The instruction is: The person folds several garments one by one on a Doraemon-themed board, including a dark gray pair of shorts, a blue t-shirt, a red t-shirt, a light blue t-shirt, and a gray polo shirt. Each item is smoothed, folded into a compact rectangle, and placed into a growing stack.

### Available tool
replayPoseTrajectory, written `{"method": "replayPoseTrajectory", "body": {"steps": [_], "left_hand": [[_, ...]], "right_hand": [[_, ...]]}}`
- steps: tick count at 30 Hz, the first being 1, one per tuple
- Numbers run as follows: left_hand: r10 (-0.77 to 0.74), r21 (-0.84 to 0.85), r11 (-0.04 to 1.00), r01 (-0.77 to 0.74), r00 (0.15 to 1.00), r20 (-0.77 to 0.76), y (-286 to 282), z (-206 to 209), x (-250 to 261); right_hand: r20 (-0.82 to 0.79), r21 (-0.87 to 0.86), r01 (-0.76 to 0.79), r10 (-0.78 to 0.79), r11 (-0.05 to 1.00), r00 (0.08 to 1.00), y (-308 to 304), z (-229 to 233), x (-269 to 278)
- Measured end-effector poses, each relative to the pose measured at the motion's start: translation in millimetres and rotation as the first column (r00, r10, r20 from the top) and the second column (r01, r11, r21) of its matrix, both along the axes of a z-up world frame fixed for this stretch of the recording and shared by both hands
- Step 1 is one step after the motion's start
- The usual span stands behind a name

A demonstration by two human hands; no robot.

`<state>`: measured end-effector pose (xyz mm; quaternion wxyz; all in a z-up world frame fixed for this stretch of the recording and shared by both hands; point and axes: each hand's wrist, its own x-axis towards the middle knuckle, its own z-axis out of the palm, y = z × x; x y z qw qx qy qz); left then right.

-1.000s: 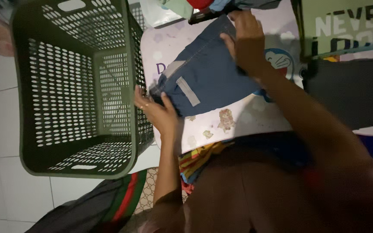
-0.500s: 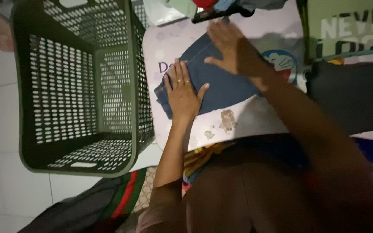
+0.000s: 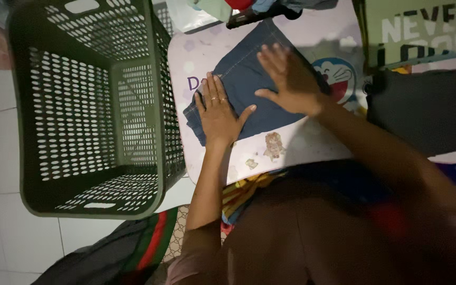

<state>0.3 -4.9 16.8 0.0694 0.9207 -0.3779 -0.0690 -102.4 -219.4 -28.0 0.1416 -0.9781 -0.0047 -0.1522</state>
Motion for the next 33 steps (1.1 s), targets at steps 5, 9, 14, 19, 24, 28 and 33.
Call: {"method": "replayPoseTrajectory", "body": {"steps": [5,9,14,19,24,28,33], "left_hand": [[0.1,-0.003,0.995,-0.101,0.988,-0.116,21.2,16.2,24.6],[0.302,0.058,0.953,-0.297,0.943,-0.142,52.4,25.3,43.8],[0.153,-0.164,0.962,-0.217,0.931,-0.332,51.9,31.8,46.8],[0.072,-0.221,0.959,-0.176,0.909,-0.411,49.7,71.2,25.9],[-0.135,-0.588,0.805,-0.087,0.937,-0.323,53.9,108.9,4.2],[-0.313,-0.91,0.352,-0.221,0.888,-0.337,54.0,109.1,0.5],[-0.415,-0.925,0.23,-0.302,0.83,-0.374,37.4,89.5,6.7]], "right_hand": [[-0.132,-0.086,0.122,-0.133,0.989,0.982,-7.2,11.7,-2.8],[-0.14,-0.067,0.099,-0.107,0.993,0.984,5.1,25.0,9.8],[-0.151,0.188,-0.211,0.241,0.959,0.959,36.4,46.9,48.0],[-0.173,0.242,-0.476,0.521,0.845,0.836,58.6,87.4,76.0],[-0.511,0.199,-0.411,0.452,0.89,0.731,41.3,145.2,75.7],[-0.345,0.407,-0.412,0.555,0.815,0.757,20.9,162.0,64.8],[-0.101,0.512,-0.232,0.326,0.827,0.94,-13.5,155.4,47.1]]}}
